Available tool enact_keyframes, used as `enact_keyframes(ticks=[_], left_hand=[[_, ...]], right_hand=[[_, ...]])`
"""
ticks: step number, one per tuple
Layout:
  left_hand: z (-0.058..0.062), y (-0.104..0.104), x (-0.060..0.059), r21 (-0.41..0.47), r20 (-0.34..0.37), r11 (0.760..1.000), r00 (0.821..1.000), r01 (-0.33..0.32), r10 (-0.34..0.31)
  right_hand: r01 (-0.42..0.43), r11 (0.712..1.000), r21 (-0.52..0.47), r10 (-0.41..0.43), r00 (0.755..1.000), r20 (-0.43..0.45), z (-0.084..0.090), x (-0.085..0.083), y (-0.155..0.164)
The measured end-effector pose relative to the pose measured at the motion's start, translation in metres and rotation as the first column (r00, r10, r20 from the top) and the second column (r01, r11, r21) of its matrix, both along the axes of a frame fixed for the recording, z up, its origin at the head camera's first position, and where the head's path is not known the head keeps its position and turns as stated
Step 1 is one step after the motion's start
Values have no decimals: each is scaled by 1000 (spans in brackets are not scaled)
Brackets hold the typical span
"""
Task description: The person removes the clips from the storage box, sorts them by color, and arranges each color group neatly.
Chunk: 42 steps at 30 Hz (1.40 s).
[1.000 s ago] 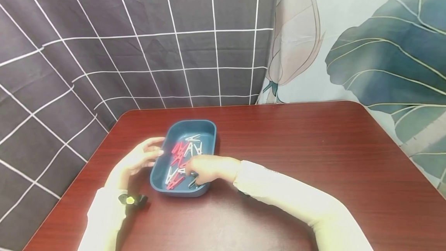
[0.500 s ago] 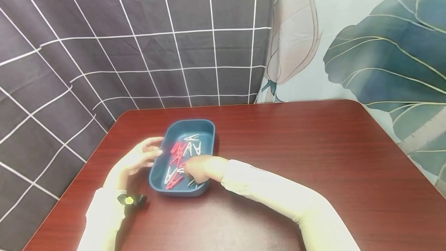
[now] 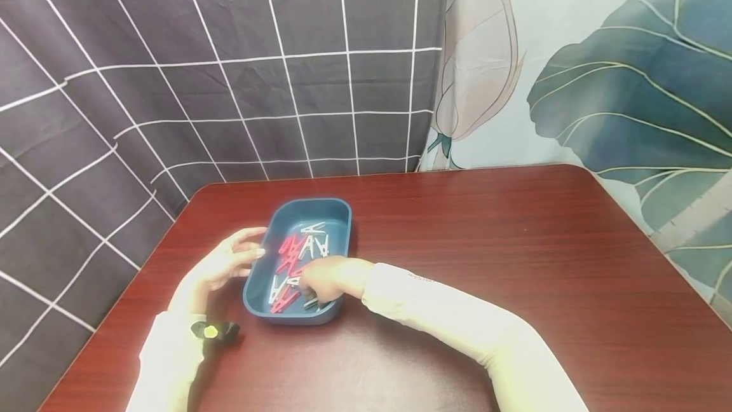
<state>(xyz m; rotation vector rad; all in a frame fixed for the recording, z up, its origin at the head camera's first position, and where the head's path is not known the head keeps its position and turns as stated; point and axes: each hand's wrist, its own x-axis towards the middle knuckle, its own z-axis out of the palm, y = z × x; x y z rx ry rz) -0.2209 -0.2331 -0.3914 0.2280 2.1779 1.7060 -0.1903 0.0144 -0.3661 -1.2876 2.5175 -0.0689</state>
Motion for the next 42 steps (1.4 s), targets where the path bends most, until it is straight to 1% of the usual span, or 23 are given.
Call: enact_keyframes(ticks=[4,12,15,22,27,32,35,38,42], left_hand=[[-1,0,0,7,2,1000,1000,2,-2],[-1,0,-1,12,0,1000,1000,-1,1],[-1,0,-1,13,-1,1000,1000,1,-1],[-1,0,-1,24,0,1000,1000,2,-2],[-2,1,-1,27,1,1000,1000,-2,1],[-2,1,-2,25,3,1000,1000,-7,7],[-2,1,-1,20,3,1000,1000,-9,9],[-2,1,0,22,1,1000,1000,-4,4],[-2,0,0,33,-5,999,1000,5,-5]], right_hand=[[-21,1000,-11,21,1000,11,0,0,0],[-27,1000,3,27,999,24,-1,0,0],[-28,1000,-11,29,999,30,0,-1,1],[-62,992,-108,67,997,43,-1,-3,4],[-108,980,-170,117,992,44,-1,-6,7],[-169,950,-263,188,981,45,-2,-9,11],[-215,925,-313,232,973,16,-2,-10,14],[-237,899,-367,252,968,-9,-2,-10,17],[-243,862,-445,255,966,-33,-1,-10,22]])
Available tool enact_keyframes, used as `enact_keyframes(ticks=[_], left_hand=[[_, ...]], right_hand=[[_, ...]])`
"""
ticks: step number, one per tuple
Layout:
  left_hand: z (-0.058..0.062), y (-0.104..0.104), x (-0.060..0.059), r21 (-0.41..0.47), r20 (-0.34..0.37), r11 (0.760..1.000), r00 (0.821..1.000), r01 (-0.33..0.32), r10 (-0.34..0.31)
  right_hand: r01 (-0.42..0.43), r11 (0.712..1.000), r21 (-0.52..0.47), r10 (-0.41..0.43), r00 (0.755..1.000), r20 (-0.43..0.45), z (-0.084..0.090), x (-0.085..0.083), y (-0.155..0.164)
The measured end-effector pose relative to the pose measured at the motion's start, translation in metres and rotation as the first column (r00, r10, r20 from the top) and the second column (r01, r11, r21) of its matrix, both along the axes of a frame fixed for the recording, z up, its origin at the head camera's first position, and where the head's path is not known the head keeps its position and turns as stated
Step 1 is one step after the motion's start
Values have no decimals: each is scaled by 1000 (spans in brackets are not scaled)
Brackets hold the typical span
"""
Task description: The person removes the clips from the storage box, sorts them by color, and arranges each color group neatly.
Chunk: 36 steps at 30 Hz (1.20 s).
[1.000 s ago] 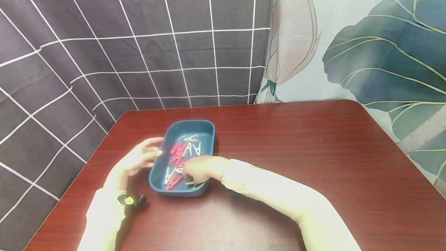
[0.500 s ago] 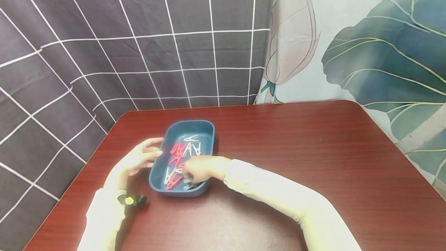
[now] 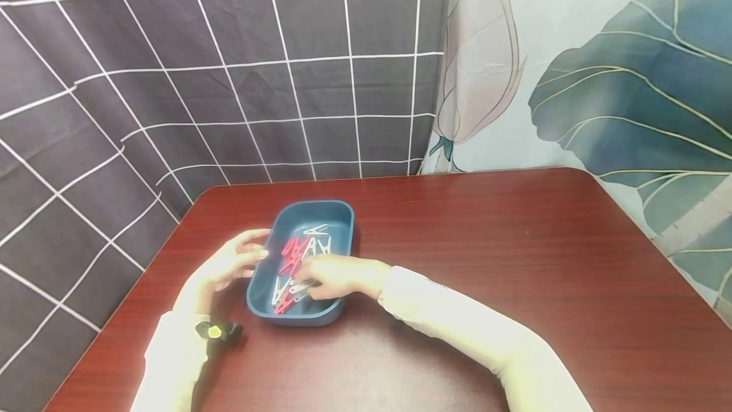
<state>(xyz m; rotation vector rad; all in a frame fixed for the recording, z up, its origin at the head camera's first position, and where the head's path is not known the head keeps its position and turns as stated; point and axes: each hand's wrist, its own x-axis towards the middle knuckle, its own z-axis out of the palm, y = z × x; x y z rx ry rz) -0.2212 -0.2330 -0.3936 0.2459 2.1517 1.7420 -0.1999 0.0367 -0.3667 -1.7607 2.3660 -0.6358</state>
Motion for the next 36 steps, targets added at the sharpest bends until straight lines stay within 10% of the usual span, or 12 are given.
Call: enact_keyframes(ticks=[12,22,36], left_hand=[[-3,-5,4,-37,2,999,1000,-29,29],[-2,-1,1,-33,-4,999,1000,-10,9],[-4,-1,1,-50,-6,999,1000,-20,20]], right_hand=[[165,921,-352,-90,971,220,-7,11,6],[550,684,-480,-143,746,650,-5,16,22],[611,591,-526,-53,680,731,2,13,47]])
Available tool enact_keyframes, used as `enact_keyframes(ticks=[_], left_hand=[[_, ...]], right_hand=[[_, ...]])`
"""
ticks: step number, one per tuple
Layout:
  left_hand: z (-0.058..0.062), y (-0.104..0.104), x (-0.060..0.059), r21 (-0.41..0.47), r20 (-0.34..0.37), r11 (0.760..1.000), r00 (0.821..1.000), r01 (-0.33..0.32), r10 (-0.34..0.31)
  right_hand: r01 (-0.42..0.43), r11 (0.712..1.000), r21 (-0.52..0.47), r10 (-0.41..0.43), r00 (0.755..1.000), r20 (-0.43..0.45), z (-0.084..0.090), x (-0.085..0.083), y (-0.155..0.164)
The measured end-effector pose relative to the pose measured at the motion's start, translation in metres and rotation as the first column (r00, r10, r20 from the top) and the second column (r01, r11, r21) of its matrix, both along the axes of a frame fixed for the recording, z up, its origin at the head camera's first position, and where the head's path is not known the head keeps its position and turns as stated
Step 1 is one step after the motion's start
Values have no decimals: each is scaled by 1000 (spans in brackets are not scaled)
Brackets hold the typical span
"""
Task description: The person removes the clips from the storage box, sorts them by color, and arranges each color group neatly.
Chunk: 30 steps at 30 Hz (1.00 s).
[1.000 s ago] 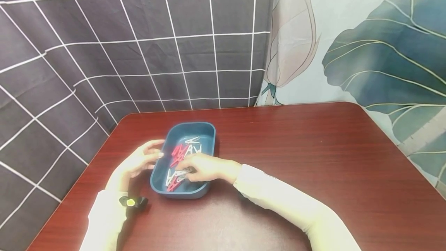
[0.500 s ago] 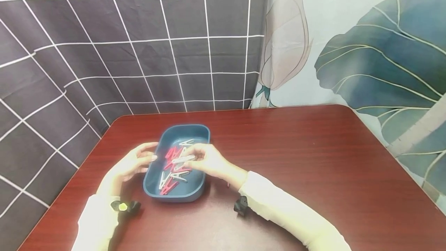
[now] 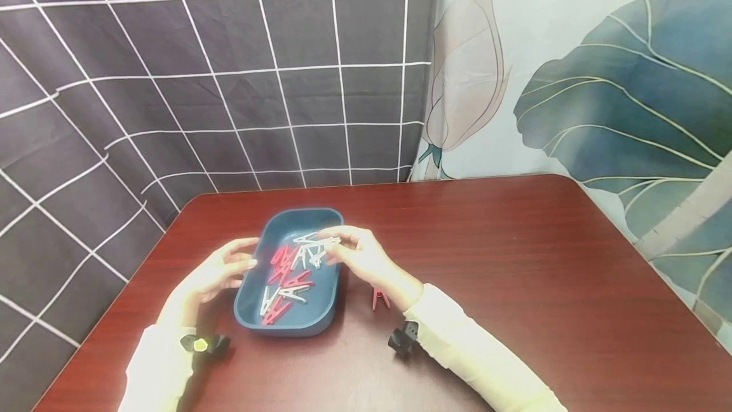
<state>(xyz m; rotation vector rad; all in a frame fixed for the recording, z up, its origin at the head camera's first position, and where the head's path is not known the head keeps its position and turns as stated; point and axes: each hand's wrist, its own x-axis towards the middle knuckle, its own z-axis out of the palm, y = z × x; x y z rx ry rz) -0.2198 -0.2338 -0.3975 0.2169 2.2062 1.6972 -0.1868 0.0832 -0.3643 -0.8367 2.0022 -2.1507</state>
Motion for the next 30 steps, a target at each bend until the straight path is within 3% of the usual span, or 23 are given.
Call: enact_keyframes(ticks=[6,11,25,30], left_hand=[[0,0,-1,15,0,1000,1000,2,-2],[0,0,-1,23,4,1000,1000,4,-4],[-4,1,-2,38,17,999,1000,9,-10],[-3,-1,-1,34,13,999,1000,11,-11]], right_hand=[[-10,998,-66,11,1000,13,3,-8,11],[37,997,-74,-35,999,31,3,-16,19],[279,959,56,-284,953,110,-10,-45,43],[285,949,136,-307,932,191,-20,-57,52]])
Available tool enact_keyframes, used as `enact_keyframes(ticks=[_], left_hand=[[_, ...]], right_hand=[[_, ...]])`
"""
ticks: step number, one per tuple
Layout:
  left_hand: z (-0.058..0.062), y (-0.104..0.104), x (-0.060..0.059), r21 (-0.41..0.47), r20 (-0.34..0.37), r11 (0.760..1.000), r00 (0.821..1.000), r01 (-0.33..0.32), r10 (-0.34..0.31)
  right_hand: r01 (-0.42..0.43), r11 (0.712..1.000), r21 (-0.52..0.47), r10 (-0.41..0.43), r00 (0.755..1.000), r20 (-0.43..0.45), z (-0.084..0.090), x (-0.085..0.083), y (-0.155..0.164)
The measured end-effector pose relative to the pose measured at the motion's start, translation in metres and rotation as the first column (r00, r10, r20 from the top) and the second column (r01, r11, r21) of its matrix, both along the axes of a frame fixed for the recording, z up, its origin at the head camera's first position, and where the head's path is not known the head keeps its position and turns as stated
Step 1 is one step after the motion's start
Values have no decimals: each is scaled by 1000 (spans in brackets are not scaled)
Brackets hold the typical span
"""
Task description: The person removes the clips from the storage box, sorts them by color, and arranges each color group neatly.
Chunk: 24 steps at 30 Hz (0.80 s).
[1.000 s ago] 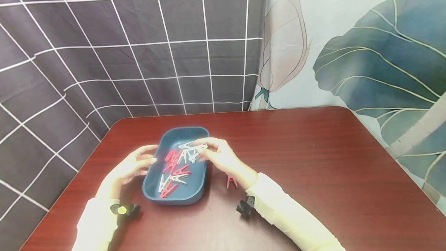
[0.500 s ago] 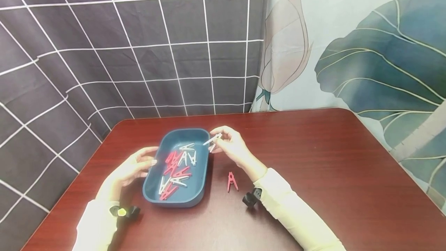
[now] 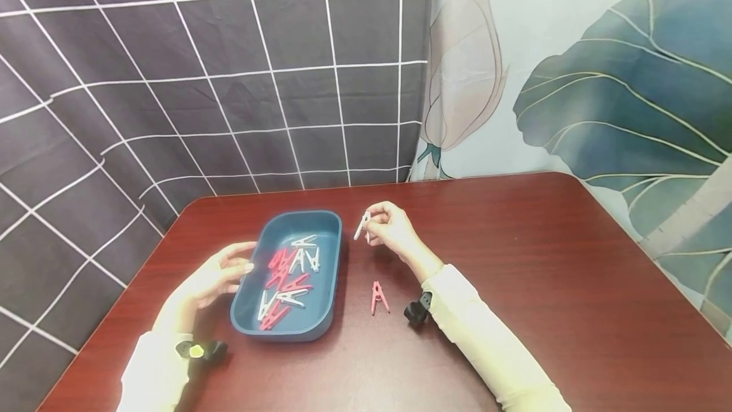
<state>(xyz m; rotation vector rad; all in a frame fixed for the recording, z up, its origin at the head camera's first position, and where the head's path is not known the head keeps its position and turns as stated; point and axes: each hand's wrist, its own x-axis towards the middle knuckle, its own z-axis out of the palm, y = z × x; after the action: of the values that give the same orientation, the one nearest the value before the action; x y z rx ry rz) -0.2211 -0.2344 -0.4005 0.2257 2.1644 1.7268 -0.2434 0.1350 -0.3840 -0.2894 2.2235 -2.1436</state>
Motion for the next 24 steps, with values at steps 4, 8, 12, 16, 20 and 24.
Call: enact_keyframes(ticks=[4,8,12,16,20,24], left_hand=[[1,-2,2,12,-1,1000,1000,6,-6],[1,-2,1,19,6,1000,1000,11,-11],[0,-2,0,16,5,1000,1000,12,-12],[1,-2,-1,16,-5,1000,1000,15,-15],[1,-2,-1,17,-3,1000,1000,11,-11],[1,-1,-1,13,2,1000,1000,9,-9]], right_hand=[[-24,998,66,19,997,78,-9,-8,6],[-46,991,129,28,990,138,-19,-13,11],[-52,989,140,25,982,186,-25,-17,13],[-66,988,139,37,979,199,-26,-19,15],[-105,983,147,72,973,218,-27,-19,17],[-134,973,187,92,972,215,-30,-20,20]])
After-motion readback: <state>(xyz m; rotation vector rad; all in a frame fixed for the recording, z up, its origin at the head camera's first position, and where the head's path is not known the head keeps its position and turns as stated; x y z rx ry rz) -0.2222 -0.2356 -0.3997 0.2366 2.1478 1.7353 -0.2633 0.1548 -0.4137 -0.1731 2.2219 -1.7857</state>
